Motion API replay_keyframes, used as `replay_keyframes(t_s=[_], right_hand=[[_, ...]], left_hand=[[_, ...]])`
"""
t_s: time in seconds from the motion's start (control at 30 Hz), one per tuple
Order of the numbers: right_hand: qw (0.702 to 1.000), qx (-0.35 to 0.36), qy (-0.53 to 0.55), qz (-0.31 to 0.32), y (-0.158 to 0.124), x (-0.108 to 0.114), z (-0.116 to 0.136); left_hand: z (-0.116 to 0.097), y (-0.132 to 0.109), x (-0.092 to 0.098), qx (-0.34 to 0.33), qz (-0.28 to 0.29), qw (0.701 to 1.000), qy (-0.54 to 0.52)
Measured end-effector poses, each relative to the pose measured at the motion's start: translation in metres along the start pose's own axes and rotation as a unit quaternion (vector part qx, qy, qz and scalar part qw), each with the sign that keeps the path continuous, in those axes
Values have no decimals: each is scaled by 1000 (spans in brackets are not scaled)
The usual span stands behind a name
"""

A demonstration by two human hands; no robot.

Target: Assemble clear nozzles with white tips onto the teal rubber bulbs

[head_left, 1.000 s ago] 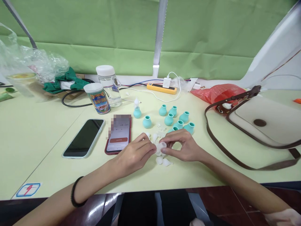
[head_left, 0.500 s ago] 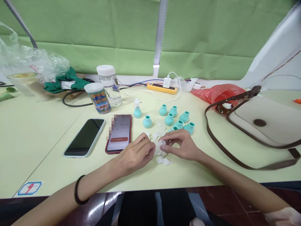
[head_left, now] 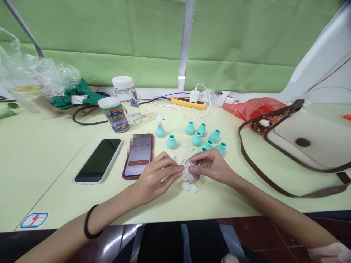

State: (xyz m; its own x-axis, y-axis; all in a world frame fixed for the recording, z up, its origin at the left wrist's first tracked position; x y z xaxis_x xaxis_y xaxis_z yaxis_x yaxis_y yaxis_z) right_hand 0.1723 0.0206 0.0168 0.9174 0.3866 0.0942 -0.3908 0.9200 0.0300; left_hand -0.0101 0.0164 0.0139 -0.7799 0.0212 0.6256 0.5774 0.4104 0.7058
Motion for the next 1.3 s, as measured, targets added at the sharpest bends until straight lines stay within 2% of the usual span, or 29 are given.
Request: replay_keyframes(t_s=[0.17,0.27,0.37,0.43,0.57,0.63,0.67,0.77,0.87,0.97,1.07,1.2,1.3], right_hand=[[1000,-13,18,8,0,-1,-1],[1000,-1,19,0,0,-3,-1],[999,30,28,-26,-2,-7,1],[997,60,25,-52,-4,-8,4],[975,161,-43,-149,-6,-4,9],[939,237,-149,-202,-5,1,10],[911,274,-222,-213,-4,3,10],[807,340,-450,-176,1,5,5],[724,320,-603,-97,7,4,-2],[688,268,-673,-28,9,2,-5],[690,232,-686,14,6,3,-2],[719,225,-654,69,7,7,13],[745,226,-626,45,24,9,33]], left_hand=[[1,-3,-3,-63,-27,995,71],[1,-6,-7,-64,-20,991,119],[-1,-7,-9,-24,-38,991,130],[-2,-6,-7,27,-56,992,109],[-2,-3,-2,148,-73,985,48],[1,-2,-1,162,-61,983,58],[4,-2,-2,152,-49,984,78],[12,-3,-10,95,-10,982,165],[18,-7,-17,75,19,968,240],[20,-9,-20,83,45,958,272],[21,-10,-20,80,64,956,275],[22,-10,-19,74,62,959,266],[22,-11,-20,68,57,962,258]])
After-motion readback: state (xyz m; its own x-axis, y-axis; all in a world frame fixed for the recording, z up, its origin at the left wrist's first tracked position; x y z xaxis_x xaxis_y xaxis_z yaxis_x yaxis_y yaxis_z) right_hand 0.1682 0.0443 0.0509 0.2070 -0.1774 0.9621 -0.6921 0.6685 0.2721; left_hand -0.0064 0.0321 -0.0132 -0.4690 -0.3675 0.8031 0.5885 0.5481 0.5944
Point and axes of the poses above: each hand's wrist, its own y-axis towards the middle knuckle, its own x-axis out of the back of the hand, z = x × y, the point moved 1 cm from there along y, towards the middle knuckle
